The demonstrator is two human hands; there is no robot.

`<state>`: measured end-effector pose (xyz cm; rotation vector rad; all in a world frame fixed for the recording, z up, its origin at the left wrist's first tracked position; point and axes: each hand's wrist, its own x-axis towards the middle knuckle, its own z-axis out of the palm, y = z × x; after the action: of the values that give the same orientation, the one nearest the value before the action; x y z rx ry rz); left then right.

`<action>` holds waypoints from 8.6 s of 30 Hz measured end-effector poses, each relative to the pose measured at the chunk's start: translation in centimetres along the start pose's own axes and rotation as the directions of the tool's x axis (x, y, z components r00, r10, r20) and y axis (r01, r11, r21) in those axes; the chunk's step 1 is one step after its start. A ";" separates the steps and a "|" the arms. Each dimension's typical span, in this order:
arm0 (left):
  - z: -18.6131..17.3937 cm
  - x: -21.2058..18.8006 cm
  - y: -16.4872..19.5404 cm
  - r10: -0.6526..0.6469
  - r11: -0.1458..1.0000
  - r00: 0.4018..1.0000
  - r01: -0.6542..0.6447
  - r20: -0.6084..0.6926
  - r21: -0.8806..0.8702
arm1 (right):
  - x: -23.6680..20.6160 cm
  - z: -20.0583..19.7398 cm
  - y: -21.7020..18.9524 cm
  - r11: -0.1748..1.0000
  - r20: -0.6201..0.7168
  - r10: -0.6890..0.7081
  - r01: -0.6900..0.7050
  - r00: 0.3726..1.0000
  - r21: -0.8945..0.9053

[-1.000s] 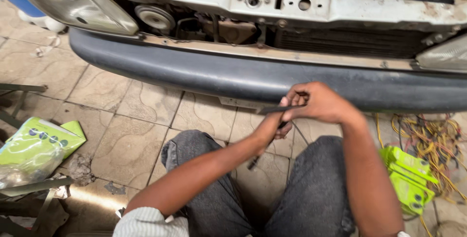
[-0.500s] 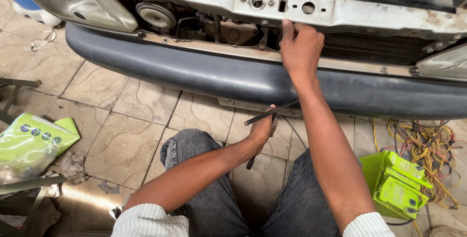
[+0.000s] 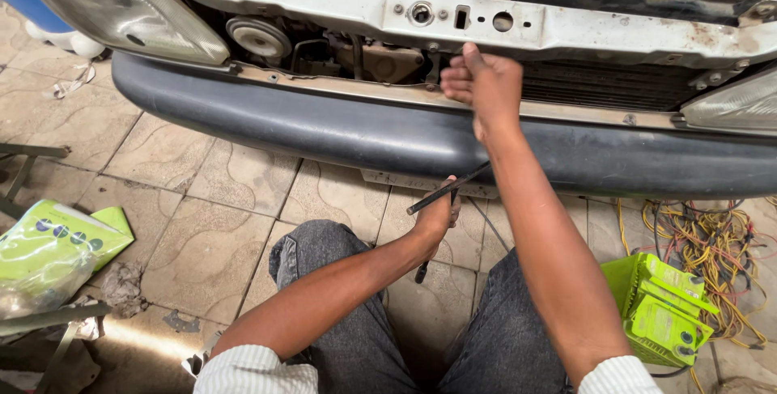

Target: The person sits on the floor in front of a car with the hood open and uses a T-handle wrench to tighten bolts on the front bumper and radiator support. They manipulate the tool with both hands to apply torque to the fasteners.

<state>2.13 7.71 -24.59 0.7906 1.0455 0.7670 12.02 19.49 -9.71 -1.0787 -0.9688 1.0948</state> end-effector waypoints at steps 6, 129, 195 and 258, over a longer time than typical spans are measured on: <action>0.0 -0.2 0.1 0.006 1.000 1.000 -0.006 -0.006 0.006 | -0.8 0.5 0.4 0.528 0.054 -0.500 0.354 0.864 -0.772; -1.0 -1.2 -1.8 0.005 0.978 0.999 -0.012 0.035 0.208 | -0.7 -31.0 -4.8 0.701 -0.290 -0.328 0.026 0.899 -0.713; -0.8 -1.4 -1.9 0.038 0.967 0.999 -0.034 -0.009 0.251 | -0.6 -32.9 -10.2 0.922 -0.260 0.037 -0.133 0.965 -0.363; -1.1 -1.3 -2.1 0.061 0.968 0.998 -0.059 0.000 0.245 | -1.9 -31.8 -7.4 -0.329 0.276 -0.702 0.045 0.657 -0.943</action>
<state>1.09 5.74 -26.14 1.0347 1.1408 0.7000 43.68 11.20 -9.25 -1.8099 -1.6420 -1.0244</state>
